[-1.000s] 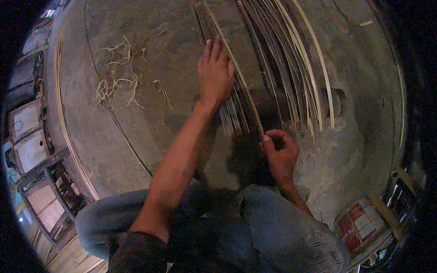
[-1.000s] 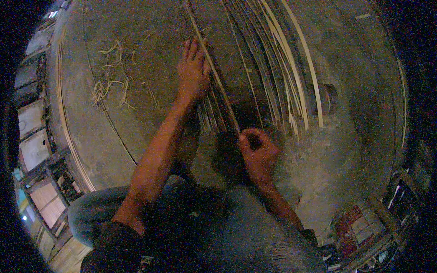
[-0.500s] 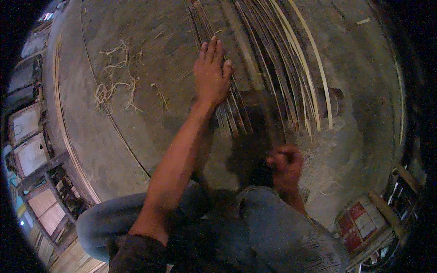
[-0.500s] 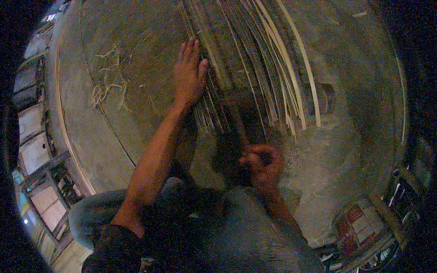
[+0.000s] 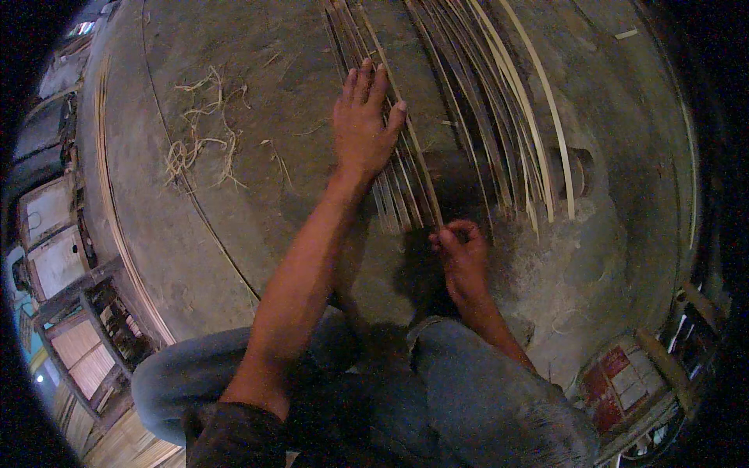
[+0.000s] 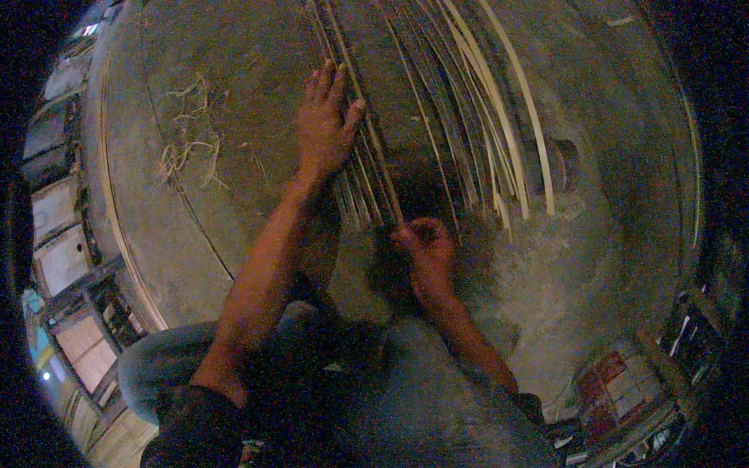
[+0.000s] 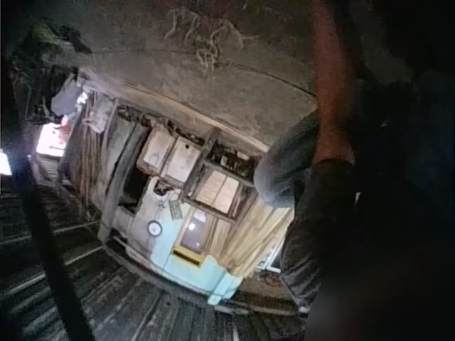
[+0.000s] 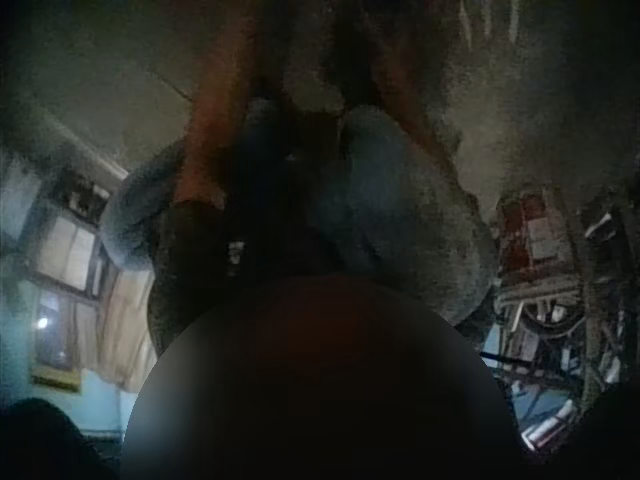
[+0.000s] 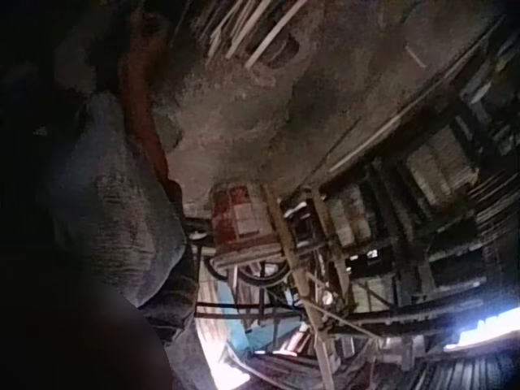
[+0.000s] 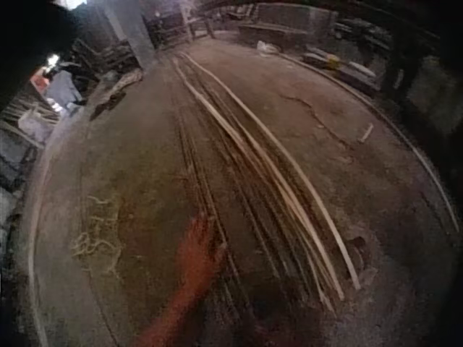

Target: The person sits on the floor and unties a bundle of bamboo strips. They then separate the strips one by one, aligning them and placing them into a neat pile on the floor.

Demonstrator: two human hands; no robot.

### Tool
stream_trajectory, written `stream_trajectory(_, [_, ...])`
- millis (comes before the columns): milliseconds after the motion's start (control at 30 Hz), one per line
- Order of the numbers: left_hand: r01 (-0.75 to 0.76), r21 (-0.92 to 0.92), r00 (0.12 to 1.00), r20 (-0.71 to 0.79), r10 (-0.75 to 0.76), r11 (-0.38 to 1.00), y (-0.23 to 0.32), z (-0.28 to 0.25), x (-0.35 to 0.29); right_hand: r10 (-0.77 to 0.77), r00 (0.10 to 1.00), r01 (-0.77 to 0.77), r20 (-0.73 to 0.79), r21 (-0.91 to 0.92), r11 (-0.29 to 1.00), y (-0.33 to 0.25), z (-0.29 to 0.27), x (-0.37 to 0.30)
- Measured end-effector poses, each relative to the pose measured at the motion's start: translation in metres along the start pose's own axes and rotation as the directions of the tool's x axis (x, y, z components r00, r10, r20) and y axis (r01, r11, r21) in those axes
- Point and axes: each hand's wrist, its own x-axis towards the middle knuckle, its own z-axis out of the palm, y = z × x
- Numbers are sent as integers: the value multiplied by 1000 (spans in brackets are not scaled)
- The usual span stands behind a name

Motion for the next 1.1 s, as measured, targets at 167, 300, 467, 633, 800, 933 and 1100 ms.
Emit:
stream_trajectory(167, [29,-102,999,-16,-31,994,-3,9,0,59,998,-55,37,-92,994,-1,-7,-2])
stream_trajectory(300, [13,-44,1000,15,-12,999,-4,5,-2,98,992,-85,-78,152,985,-8,-15,-11])
stream_trajectory(467, [30,-67,1000,-2,-30,997,1,8,1,21,993,26,-118,381,924,-40,-25,-10])
stream_trajectory(633, [5,2,1000,25,-5,1000,6,-2,2,119,979,-47,-163,390,920,-48,-24,14])
stream_trajectory(800, [3,-4,1000,8,-3,1000,4,-3,0,120,987,-73,-107,367,927,-25,-43,-1])
stream_trajectory(933, [16,-5,1000,9,-16,1000,8,-4,2,-19,985,40,-171,120,992,-35,-33,-18])
stream_trajectory(1100, [16,4,999,45,-16,1000,18,-9,1,155,980,-68,-123,525,849,-41,-18,-10])
